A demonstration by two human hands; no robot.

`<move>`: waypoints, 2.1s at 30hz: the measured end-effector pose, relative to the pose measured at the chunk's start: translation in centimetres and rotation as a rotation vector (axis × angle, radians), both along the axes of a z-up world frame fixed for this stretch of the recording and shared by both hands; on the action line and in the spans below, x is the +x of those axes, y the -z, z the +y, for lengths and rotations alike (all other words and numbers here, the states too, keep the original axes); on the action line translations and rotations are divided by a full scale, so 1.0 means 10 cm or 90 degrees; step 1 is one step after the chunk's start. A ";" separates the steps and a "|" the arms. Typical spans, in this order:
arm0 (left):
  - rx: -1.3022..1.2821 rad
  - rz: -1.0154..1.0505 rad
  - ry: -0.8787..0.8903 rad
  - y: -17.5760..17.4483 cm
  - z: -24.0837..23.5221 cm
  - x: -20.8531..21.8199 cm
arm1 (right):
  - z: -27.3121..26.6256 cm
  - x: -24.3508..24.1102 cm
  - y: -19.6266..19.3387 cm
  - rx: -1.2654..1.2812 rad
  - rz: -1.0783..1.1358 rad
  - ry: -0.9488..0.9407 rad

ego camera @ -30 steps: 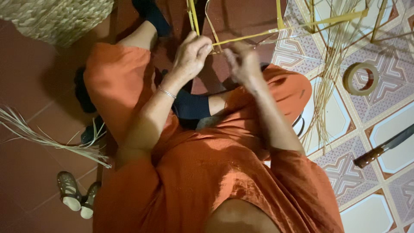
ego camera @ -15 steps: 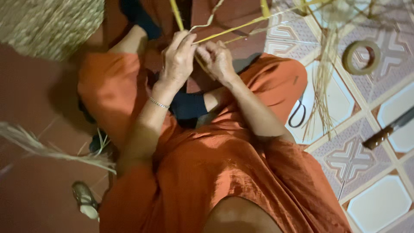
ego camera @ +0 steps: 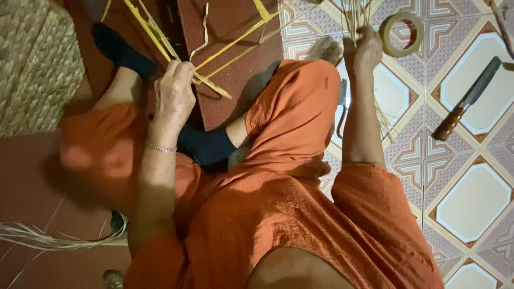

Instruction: The person sits on a tiled floor and weaves thin dried plant strips into a basket frame, repeatedly threading and tightening the strips by hand. Tools such as scissors and tape are visible nearby but not used during the clip.

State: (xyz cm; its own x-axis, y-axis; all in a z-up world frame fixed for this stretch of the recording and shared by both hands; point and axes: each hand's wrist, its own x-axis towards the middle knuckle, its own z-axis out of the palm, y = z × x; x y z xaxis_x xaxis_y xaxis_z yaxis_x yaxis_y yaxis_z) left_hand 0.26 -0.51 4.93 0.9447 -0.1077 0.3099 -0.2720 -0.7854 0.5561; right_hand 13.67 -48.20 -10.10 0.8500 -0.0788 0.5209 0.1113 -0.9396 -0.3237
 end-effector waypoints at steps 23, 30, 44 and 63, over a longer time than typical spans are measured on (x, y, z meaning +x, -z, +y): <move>0.025 -0.012 -0.002 -0.27 0.01 -0.01 | 0.10 -0.40 -1.02 0.480 0.065 -0.204; 0.049 -0.067 -0.036 -0.23 -0.11 -0.04 | 0.86 -0.66 -1.62 0.107 -0.087 -0.282; -0.894 0.171 0.107 0.28 -1.14 0.47 | 0.89 -0.99 -1.21 0.113 0.015 -0.351; -0.873 0.004 -0.106 -0.42 0.25 -0.06 | 1.03 -0.92 -1.19 0.855 0.475 -0.475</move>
State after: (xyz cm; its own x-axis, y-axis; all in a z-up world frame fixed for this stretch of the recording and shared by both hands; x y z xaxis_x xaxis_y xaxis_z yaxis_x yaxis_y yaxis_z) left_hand -0.37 2.02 9.14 0.9179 0.3903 0.0716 -0.2249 0.3630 0.9042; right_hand 4.44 -37.86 1.76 0.9133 0.4005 -0.0733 -0.1643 0.1978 -0.9664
